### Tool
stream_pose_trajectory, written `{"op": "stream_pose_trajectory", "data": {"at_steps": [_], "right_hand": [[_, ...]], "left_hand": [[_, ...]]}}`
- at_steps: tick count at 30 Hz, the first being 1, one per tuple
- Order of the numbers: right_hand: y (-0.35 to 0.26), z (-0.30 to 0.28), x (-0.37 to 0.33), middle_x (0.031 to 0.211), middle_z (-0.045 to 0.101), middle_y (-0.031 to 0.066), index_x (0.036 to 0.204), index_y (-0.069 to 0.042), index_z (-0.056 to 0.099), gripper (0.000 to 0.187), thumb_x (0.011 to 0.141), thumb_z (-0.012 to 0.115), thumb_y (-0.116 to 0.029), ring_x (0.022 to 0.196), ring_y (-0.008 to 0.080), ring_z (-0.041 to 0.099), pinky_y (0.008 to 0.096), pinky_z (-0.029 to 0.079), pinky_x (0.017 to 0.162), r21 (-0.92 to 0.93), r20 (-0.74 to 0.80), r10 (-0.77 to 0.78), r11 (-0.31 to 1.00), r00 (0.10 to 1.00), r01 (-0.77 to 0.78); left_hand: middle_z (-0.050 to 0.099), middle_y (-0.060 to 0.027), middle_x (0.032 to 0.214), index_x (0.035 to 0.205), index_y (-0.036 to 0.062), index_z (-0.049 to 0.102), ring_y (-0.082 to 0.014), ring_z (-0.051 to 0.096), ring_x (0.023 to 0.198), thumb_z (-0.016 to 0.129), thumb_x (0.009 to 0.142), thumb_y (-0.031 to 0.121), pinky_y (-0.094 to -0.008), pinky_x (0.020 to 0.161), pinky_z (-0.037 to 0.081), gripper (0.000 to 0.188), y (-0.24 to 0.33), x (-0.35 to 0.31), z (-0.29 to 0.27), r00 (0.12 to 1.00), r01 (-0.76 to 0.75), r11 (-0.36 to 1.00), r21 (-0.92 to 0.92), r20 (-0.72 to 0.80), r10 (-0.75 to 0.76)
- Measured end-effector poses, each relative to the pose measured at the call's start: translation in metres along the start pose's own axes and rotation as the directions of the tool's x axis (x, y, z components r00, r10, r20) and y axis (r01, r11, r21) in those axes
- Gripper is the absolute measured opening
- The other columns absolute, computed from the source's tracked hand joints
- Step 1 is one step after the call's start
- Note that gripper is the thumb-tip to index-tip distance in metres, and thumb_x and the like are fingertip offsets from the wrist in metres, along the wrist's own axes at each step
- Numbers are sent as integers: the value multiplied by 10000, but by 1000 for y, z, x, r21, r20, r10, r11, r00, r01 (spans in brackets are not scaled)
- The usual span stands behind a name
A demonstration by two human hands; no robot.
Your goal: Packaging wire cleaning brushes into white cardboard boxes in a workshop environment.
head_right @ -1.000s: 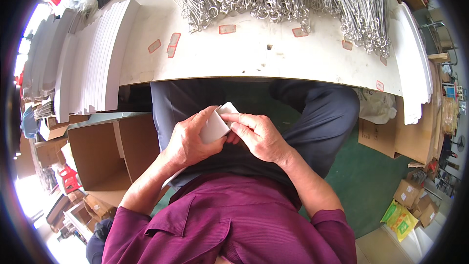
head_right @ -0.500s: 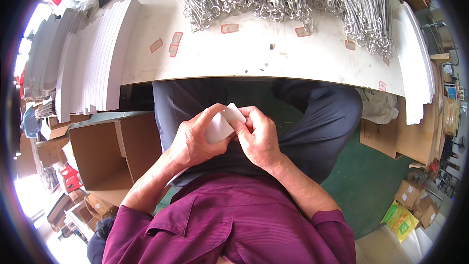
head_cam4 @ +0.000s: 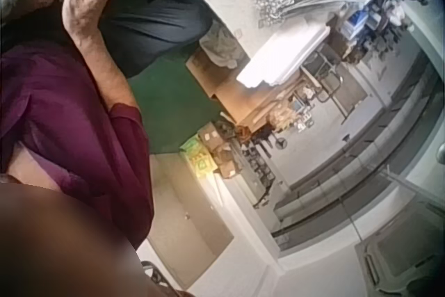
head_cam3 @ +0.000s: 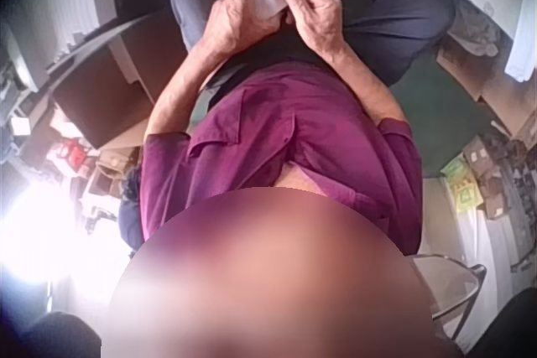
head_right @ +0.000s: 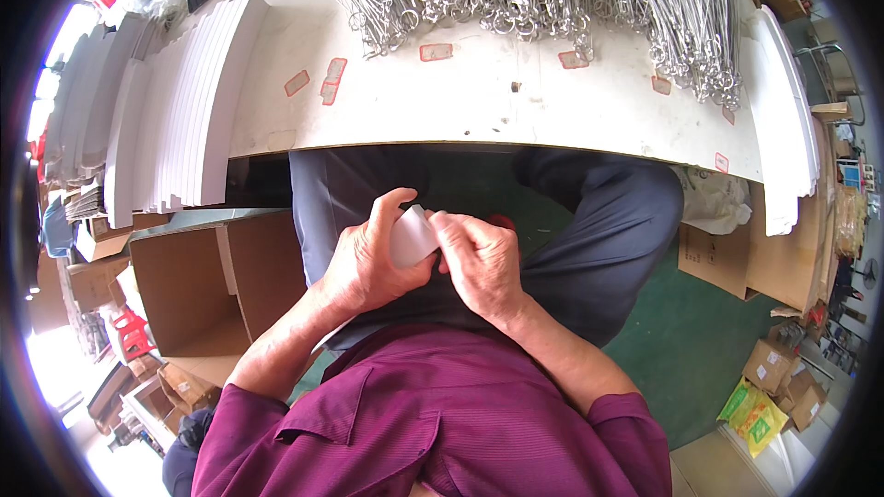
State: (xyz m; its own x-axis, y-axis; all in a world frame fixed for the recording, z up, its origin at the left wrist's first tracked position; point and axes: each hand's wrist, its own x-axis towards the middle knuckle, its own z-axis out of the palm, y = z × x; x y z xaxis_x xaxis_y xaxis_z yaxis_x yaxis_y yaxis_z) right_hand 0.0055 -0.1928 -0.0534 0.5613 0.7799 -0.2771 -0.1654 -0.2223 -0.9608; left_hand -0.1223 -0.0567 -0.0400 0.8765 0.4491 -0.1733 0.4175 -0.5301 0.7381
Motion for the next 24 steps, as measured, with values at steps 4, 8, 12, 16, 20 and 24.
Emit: {"op": "stream_pose_trajectory", "data": {"at_steps": [4,8,12,16,20,24], "right_hand": [[4,13,5,773,740,54,1073,19,727,161,1006,694,-124,617,53,632,222,504,552,-37,-53,-140,990,989,138],[11,21,10,754,733,62,1000,23,684,104,987,704,-79,619,44,635,216,512,543,-67,-104,-254,966,962,248],[-2,9,9,720,709,45,953,15,671,109,987,703,-83,568,42,612,216,483,489,47,-38,-12,999,999,14],[-3,2,10,713,702,43,937,14,669,127,995,694,-96,549,46,603,211,469,480,103,-11,42,994,999,-40],[-6,0,12,709,698,39,914,11,666,139,995,691,-100,537,50,600,207,460,474,159,1,101,982,995,-100],[-6,1,11,709,698,43,910,8,668,141,984,703,-106,540,52,604,208,468,479,96,-29,88,992,996,-85]], "left_hand": [[712,-234,1031,1378,47,437,-412,740,894,836,755,183,-467,769,629,752,3,-1,2,998,26,1000,10,-57,-26],[713,-257,1036,1273,-17,544,-415,742,881,833,765,228,-479,732,627,634,2,-3,9,983,-49,996,68,-173,60],[706,-247,1020,1247,-30,559,-411,739,849,827,756,215,-479,704,624,610,2,-3,9,985,-68,997,45,-153,74],[699,-224,977,1252,-29,555,-409,730,820,815,746,194,-480,694,618,610,0,-5,9,982,-107,991,85,-146,119],[696,-213,966,1254,-21,557,-407,729,818,809,741,186,-478,699,617,608,2,-6,7,982,-114,991,72,-142,123],[696,-211,969,1264,-20,554,-404,731,818,809,744,191,-476,694,618,617,2,-8,7,982,-109,990,86,-146,121]]}}
